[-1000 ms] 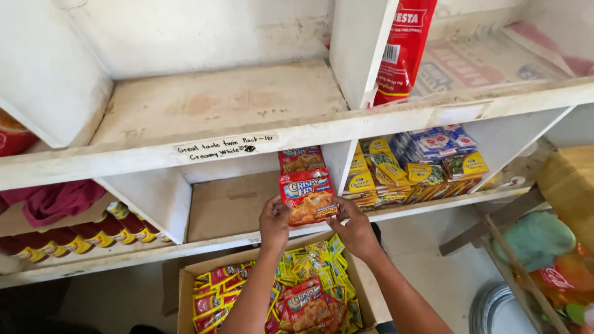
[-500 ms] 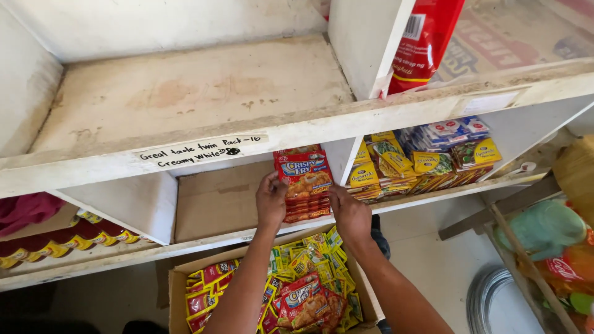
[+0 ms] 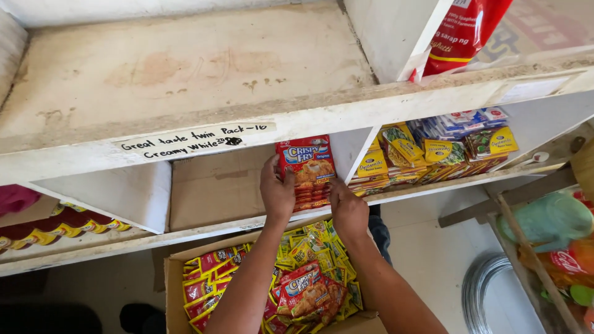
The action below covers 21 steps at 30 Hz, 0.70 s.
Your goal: The recorder is taking small seasoning packets from a box on the floor and placing them onto grocery store shelves.
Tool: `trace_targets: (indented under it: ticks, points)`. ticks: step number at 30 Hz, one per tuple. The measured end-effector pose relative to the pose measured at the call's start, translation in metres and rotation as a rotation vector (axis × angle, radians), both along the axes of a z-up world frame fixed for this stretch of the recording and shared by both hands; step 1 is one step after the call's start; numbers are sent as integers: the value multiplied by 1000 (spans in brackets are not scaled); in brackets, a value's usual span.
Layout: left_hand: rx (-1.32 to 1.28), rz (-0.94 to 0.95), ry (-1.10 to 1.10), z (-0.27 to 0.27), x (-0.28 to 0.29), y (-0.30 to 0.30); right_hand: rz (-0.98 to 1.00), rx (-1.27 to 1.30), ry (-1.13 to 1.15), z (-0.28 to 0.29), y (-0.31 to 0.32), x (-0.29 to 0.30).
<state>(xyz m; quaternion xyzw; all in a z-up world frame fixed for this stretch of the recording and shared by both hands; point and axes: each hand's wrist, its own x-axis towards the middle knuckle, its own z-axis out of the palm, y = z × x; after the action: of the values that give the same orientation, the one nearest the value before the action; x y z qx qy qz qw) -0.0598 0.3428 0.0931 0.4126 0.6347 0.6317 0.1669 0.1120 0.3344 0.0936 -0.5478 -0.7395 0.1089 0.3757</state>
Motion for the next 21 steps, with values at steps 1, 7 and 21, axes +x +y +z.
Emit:
trace_targets:
  ticks: [1, 7, 21]
  points:
    - [-3, 1, -1, 4, 0, -1, 1, -3, -1, 9, -2, -4]
    - [-82, 71, 140, 12, 2, -2, 268, 157, 86, 31, 13, -39]
    - [-71, 58, 105, -7, -8, 3, 340, -118, -370, 8, 72, -70]
